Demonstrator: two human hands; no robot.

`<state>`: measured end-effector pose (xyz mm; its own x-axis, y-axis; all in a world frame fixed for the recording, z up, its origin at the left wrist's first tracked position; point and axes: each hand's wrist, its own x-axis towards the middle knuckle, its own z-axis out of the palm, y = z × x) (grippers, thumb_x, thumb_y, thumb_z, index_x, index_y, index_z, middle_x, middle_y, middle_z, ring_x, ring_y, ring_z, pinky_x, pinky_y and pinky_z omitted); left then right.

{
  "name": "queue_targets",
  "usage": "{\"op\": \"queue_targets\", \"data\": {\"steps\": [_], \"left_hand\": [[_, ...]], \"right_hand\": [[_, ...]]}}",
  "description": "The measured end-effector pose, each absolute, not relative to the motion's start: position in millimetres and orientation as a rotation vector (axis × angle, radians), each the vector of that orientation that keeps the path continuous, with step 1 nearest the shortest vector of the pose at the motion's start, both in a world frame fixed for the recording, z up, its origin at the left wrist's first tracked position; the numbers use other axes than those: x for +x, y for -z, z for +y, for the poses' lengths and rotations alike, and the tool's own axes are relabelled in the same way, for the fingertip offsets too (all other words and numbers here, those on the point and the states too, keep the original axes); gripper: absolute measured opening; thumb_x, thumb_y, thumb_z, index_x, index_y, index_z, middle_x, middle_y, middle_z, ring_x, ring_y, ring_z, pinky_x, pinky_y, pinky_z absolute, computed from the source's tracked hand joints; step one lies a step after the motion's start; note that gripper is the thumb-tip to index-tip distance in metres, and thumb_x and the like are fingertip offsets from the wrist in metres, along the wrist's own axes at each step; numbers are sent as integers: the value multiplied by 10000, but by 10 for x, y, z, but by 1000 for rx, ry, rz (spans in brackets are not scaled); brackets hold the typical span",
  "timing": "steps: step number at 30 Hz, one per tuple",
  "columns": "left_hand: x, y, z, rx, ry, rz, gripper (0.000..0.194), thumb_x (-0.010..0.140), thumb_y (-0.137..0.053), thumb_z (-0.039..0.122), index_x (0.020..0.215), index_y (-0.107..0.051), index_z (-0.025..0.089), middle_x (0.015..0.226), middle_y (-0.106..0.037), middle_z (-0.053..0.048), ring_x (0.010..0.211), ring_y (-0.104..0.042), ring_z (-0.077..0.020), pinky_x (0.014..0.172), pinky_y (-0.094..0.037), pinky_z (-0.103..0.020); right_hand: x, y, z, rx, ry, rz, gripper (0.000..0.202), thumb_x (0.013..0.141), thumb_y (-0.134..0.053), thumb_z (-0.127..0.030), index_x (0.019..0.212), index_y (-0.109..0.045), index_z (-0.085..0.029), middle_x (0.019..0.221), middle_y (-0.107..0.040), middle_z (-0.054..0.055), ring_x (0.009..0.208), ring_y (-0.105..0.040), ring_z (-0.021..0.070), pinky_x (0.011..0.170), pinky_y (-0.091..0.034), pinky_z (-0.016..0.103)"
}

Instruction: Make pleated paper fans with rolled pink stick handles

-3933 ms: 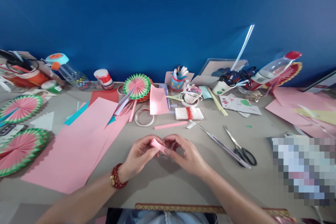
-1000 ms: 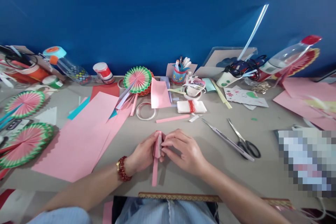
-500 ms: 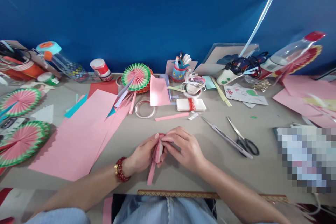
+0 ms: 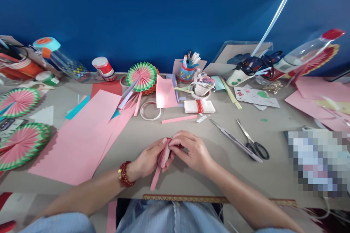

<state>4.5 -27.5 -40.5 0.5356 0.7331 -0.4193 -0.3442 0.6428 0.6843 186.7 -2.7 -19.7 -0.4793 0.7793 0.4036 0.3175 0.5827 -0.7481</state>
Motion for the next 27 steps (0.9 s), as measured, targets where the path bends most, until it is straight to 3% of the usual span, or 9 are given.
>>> {"op": "queue_targets", "data": {"steps": [27], "left_hand": [[54,417,-272,574,-692,792,476,920,-535,615,853,-601,149,580,-585,4,443,-490,-100,415,-411,-205]], "right_hand": [[1894,274,-11,-867,-844,-2095,125,960,-556,-162,932,-650,-240,926,-693,51,876,-648,179,774,-536,303]]}}
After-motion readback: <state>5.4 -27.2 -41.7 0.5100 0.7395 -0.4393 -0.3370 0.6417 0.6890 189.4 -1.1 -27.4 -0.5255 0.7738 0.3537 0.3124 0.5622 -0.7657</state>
